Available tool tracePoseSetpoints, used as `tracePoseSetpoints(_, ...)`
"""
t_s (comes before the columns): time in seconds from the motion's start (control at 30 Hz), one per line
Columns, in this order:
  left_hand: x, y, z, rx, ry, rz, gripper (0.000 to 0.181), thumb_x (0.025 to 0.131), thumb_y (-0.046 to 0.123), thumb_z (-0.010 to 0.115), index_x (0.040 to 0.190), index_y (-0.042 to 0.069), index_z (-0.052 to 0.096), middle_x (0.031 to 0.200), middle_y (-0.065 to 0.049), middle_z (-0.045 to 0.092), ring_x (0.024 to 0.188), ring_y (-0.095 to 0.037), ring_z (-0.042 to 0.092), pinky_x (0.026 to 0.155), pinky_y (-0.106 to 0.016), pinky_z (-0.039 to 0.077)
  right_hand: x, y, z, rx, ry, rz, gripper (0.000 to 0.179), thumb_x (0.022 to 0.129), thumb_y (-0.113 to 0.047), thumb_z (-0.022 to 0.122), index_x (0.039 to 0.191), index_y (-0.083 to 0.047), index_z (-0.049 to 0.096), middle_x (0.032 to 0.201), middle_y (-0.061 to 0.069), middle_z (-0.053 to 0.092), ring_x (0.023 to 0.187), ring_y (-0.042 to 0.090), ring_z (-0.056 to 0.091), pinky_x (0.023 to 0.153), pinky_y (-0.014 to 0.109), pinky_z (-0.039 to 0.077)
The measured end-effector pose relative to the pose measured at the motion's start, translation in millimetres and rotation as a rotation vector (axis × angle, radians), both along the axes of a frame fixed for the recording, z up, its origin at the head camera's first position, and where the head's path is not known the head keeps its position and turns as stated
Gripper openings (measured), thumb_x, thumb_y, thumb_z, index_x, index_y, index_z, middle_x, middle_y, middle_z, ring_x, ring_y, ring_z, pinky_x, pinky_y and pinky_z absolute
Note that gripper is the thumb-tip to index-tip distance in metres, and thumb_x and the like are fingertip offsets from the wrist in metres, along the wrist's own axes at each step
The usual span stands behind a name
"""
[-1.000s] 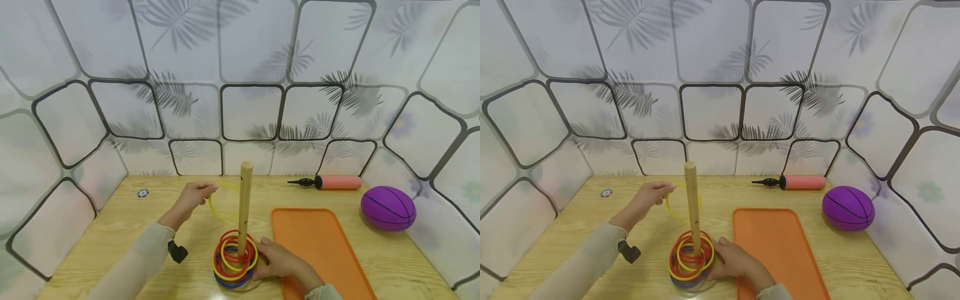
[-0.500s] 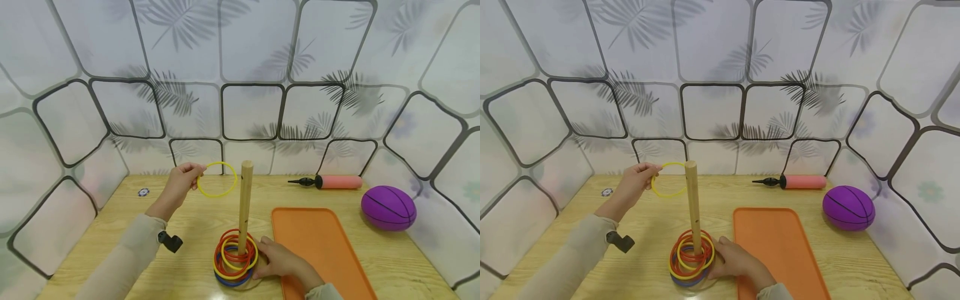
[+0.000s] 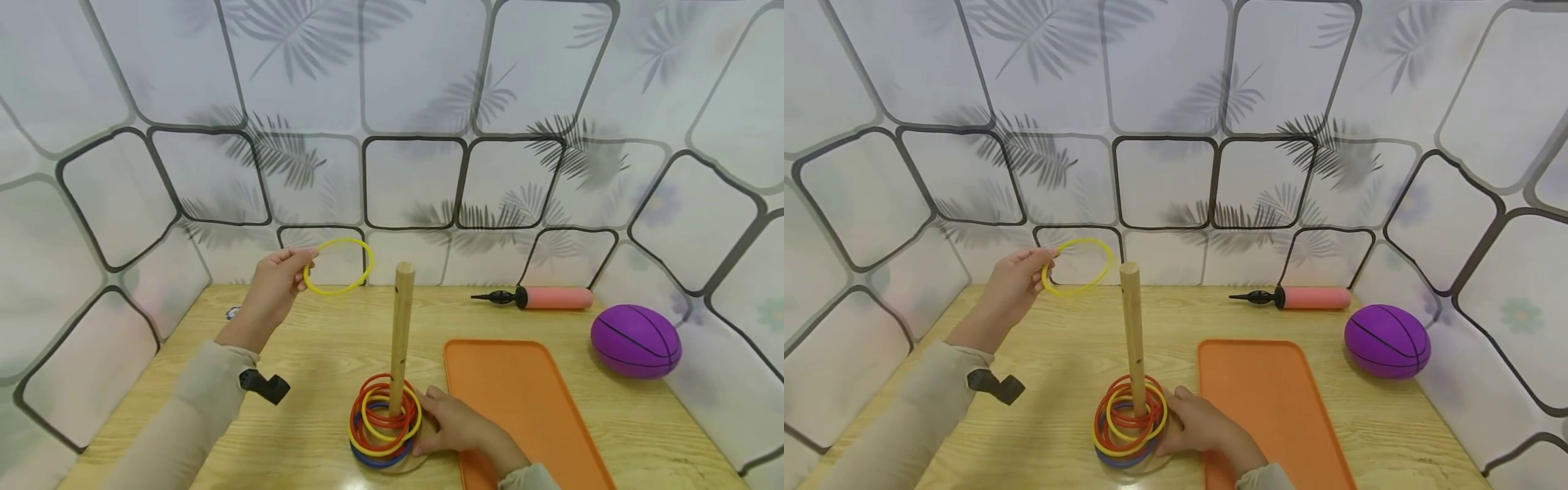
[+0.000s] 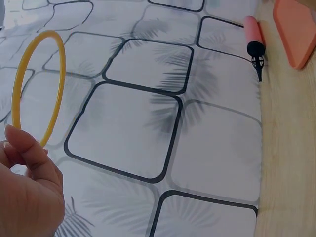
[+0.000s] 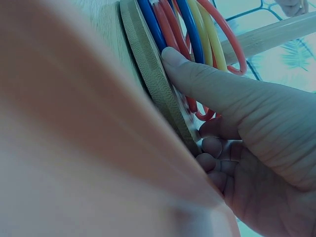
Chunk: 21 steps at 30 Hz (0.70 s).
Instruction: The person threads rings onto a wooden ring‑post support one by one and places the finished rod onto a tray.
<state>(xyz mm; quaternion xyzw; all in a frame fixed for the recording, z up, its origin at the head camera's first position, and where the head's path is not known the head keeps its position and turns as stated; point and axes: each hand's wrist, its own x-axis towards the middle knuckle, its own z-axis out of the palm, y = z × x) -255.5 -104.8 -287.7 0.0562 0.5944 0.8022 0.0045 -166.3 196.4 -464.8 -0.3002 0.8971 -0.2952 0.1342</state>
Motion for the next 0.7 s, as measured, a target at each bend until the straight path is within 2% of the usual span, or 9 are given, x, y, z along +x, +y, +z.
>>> tracePoseSetpoints(0.1,2.6,-3.8,10.6,0.054,-0.009,-0.009,0.020,0.092,0.011,0.062,0.073,0.010,0.065,0.067,0.002,0.055,0.047,-0.003,0.041,0.044,-0.013,0.038,0.3,0.2,-0.8,-0.003,0.005,0.002,0.091,0.073,-0.048,0.078,0.145,-0.010,0.038,0.083,-0.007,0.036,0.067,0.004,0.031,0.058,0.018,0.030)
tracePoseSetpoints(0.27,9.5,-6.0,29.5,0.091,-0.006,-0.038,0.019,0.092,0.012,0.062,0.074,0.008,0.065,0.064,0.001,0.054,0.046,-0.003,0.041,0.043,-0.012,0.039,0.3,0.0,-2.1,0.003,0.023,0.009,0.091,0.073,-0.049,0.077,0.145,-0.010,0.038,0.082,-0.008,0.035,0.066,0.003,0.031,0.058,0.017,0.030)
tracePoseSetpoints(0.53,25.0,6.5,58.0,0.092,0.027,-0.116,0.017,0.093,0.012,0.061,0.077,0.006,0.064,0.065,0.000,0.053,0.045,-0.002,0.040,0.041,-0.010,0.038,-0.4,0.9,-2.8,-0.001,0.016,0.002,0.091,0.072,-0.050,0.077,0.145,-0.011,0.039,0.083,-0.008,0.035,0.067,0.003,0.031,0.058,0.017,0.031)
tracePoseSetpoints(0.7,34.9,19.9,67.4,0.063,0.026,-0.156,0.020,0.094,0.009,0.058,0.075,0.009,0.067,0.065,0.001,0.056,0.046,-0.004,0.039,0.040,-0.011,0.036,-0.6,0.8,-2.5,-0.004,0.029,0.009,0.091,0.072,-0.049,0.078,0.145,-0.010,0.039,0.083,-0.008,0.035,0.067,0.003,0.031,0.058,0.017,0.030)
